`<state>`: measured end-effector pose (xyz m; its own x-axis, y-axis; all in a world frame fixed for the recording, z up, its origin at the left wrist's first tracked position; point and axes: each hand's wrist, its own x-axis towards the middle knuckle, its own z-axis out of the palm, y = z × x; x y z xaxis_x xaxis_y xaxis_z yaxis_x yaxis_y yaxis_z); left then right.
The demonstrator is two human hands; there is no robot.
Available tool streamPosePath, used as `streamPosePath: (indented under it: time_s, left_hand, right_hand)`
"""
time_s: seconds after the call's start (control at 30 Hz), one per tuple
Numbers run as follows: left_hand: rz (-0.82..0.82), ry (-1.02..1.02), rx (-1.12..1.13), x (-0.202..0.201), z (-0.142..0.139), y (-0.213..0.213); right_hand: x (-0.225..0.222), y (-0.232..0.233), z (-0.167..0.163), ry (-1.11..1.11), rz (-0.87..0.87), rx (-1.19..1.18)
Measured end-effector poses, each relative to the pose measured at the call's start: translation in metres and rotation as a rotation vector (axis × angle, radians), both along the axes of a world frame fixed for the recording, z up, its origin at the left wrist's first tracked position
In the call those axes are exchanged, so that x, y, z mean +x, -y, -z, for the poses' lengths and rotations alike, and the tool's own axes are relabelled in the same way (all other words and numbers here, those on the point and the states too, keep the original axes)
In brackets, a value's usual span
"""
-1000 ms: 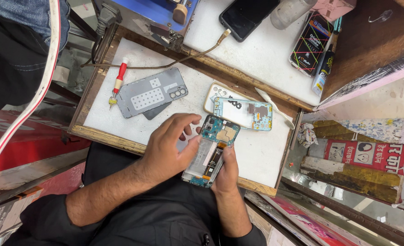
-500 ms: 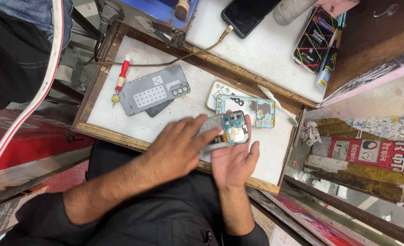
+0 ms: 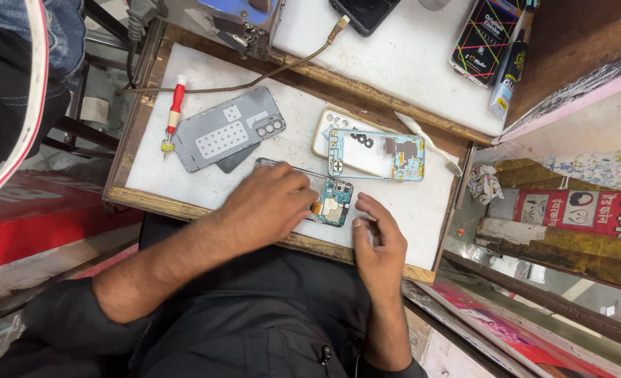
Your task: The person disassembles a smartphone, removes the back cover and battery, and manipulates the internal circuit board and camera module. They use a screwdriver to remove screws and handle small components with their hands.
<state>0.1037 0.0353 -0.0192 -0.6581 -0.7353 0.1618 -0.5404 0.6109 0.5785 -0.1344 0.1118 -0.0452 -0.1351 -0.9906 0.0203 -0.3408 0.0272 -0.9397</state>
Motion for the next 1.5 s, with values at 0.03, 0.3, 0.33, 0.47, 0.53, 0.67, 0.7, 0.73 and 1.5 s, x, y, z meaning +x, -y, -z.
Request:
streamPosePath:
  time_s: [0.03, 0.3, 0.33, 0.47, 0.53, 0.67, 0.7, 0.73, 1.5]
  left_hand:
    - [-0.020, -0.004, 0.064, -0.007, 0.002, -0.003]
    - [-0.042, -0.016, -0.021, -0.025, 0.016, -0.001]
    - [-0.034, -0.015, -0.015, -0.026, 0.016, 0.000]
    - [-0.069, 0.002, -0.009, -0.031, 0.011, -0.003]
    - [-0.087, 0.011, 0.008, -0.033, 0.008, -0.005]
    - [-0.117, 0.073, 0.025, -0.038, 0.005, -0.011]
    - [-0.135, 0.080, 0.012, -0.039, 0.004, -0.013]
    - [-0.153, 0.086, -0.001, -0.041, 0.004, -0.014]
    - [-0.183, -0.340, 0.321, 0.021, 0.005, 0.009]
  right_hand:
    - [0.002, 0.000, -0.002, -0.042, -0.036, -0.069]
    - [0.012, 0.005, -0.009, -0.265, -0.052, -0.091]
    - [0.012, 0.006, -0.009, -0.276, -0.053, -0.087]
    - [0.012, 0.007, -0.008, -0.291, -0.051, -0.084]
    - [0.012, 0.007, -0.008, -0.310, -0.049, -0.077]
    - [0.014, 0.008, -0.012, -0.310, -0.058, -0.078]
    - [0.014, 0.010, -0.013, -0.292, -0.058, -0.078]
    - [0.014, 0.011, -0.015, -0.273, -0.058, -0.079]
    - [0.006, 0.033, -0.033, -0.520, -0.237, -0.210]
